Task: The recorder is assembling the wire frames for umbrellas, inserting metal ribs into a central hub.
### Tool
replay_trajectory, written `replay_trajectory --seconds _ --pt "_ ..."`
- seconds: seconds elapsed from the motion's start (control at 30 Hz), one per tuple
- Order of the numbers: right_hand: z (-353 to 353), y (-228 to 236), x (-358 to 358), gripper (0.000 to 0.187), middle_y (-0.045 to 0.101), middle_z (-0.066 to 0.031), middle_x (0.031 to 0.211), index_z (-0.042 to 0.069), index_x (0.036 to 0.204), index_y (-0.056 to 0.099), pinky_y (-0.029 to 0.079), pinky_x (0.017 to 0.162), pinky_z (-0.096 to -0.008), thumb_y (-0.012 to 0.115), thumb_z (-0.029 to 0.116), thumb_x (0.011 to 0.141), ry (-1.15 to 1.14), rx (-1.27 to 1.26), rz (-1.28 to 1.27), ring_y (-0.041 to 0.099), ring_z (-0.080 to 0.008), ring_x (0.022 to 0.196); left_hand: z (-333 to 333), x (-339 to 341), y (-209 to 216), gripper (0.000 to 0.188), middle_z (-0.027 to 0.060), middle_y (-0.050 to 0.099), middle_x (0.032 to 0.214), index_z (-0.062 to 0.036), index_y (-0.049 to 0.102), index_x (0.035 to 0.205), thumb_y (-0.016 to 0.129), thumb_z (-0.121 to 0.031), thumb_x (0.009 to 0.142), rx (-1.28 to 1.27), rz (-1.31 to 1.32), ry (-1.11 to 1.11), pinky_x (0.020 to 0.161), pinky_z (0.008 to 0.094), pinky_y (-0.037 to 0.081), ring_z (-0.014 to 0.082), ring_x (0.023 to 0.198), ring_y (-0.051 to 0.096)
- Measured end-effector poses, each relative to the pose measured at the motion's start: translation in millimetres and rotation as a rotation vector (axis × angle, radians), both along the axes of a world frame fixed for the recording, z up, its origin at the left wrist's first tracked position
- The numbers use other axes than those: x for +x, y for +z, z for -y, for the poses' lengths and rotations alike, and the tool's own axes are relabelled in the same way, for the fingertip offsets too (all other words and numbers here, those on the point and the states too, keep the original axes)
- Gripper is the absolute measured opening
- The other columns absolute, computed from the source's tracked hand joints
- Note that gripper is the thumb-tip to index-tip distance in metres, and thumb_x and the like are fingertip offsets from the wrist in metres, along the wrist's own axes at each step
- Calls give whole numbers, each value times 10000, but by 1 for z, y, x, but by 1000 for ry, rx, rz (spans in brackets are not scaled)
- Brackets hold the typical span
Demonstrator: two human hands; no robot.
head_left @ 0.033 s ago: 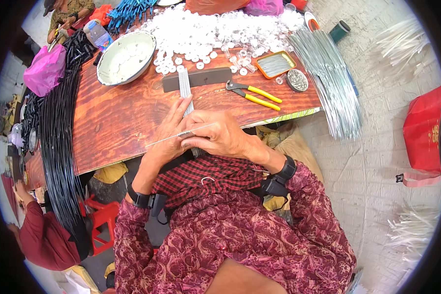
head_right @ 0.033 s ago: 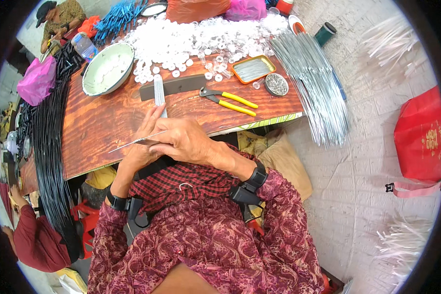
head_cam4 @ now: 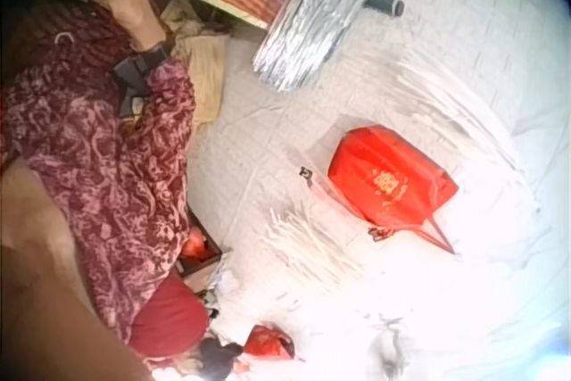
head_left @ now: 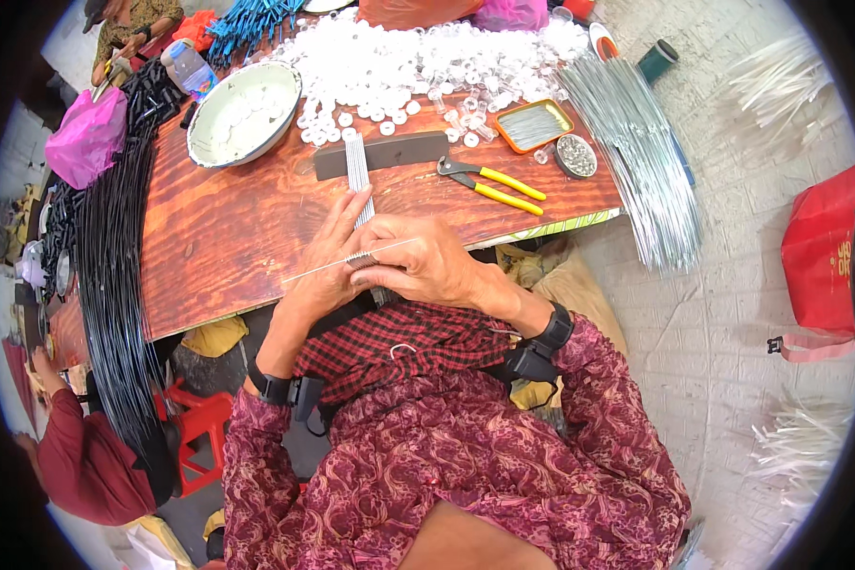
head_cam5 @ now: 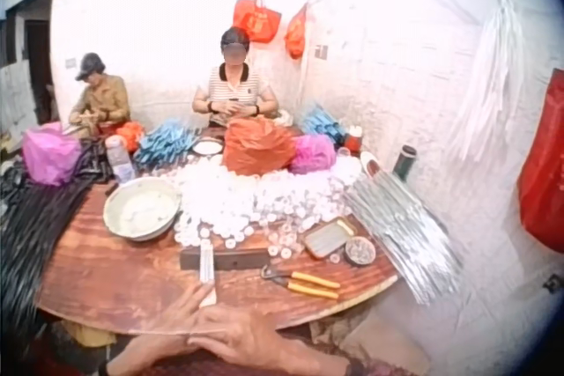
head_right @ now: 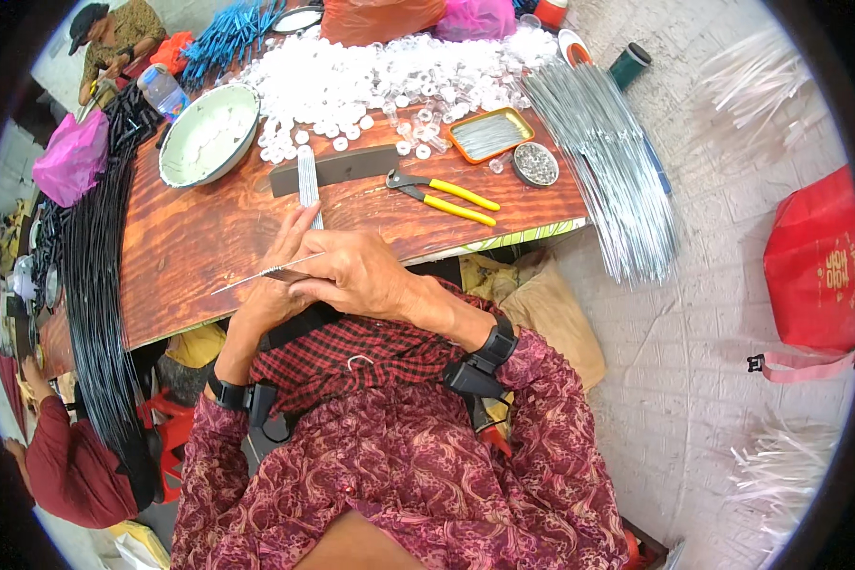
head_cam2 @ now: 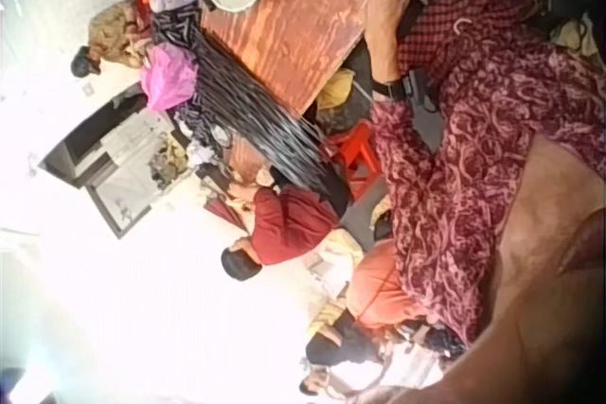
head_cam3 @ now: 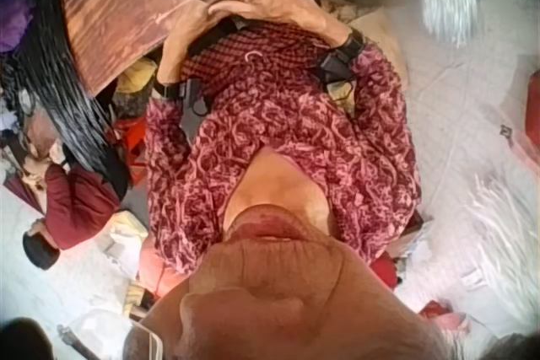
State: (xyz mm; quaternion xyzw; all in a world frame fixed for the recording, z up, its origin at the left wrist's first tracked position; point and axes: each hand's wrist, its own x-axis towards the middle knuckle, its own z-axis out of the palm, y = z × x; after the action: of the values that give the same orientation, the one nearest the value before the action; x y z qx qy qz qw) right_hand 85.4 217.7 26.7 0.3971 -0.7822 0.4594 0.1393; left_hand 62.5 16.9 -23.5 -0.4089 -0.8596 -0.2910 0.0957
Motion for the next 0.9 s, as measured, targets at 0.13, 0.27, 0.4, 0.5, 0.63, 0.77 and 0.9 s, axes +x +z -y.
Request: replay_trajectory --seconds 0.13,0.27,0.4,0.5,0.63,0.77,0.9 --pt "4 -1 1 182 615 -59 824 58 927 724 479 564 -376 794 172 803 7 -42 -14 634 -262 691 1 4 2 623 148 313 1605 -44 588 1291 783 -286 752 -23 -27 19 1130 499 399 432 1437 350" --pt "4 2 1 179 618 -57 820 59 913 725 480 559 -373 798 170 793 3 2 -31 633 -262 683 -1 8 1 634 150 350 1587 -63 583 1332 762 -272 761 -72 -115 54 1121 493 409 422 1426 372" --pt "10 -2 1 170 609 -57 804 67 899 729 485 568 -372 802 169 784 20 -52 -42 637 -258 698 2 6 6 635 145 369 1577 -80 568 1382 725 -238 787 -157 -115 80 1122 481 412 415 1420 382" --pt "10 -5 4 188 596 -72 824 104 954 748 498 617 -409 771 217 806 11 12 17 644 -273 764 2 3 4 587 141 378 1578 -107 543 1423 662 -246 866 -177 -105 106 1110 463 422 393 1429 378" --pt "7 2 7 166 594 -49 798 80 909 733 496 603 -372 794 185 796 -41 47 4 639 -256 734 -1 3 4 656 188 325 1590 -45 445 1481 623 -197 869 -249 -97 103 1167 492 348 410 1440 351" --pt "8 -6 3 194 601 -78 889 85 971 723 508 656 -408 770 202 823 -4 -1 -22 646 -281 802 3 6 -3 674 209 286 1605 -38 375 1518 590 -224 908 -275 -69 135 1202 513 274 412 1477 287" --pt "-4 -13 -1 285 634 -100 929 111 1064 726 530 699 -454 768 195 795 80 115 102 659 -326 868 -3 6 0 717 151 291 1626 -50 379 1533 640 -227 888 -311 -58 156 1195 482 303 406 1483 288"
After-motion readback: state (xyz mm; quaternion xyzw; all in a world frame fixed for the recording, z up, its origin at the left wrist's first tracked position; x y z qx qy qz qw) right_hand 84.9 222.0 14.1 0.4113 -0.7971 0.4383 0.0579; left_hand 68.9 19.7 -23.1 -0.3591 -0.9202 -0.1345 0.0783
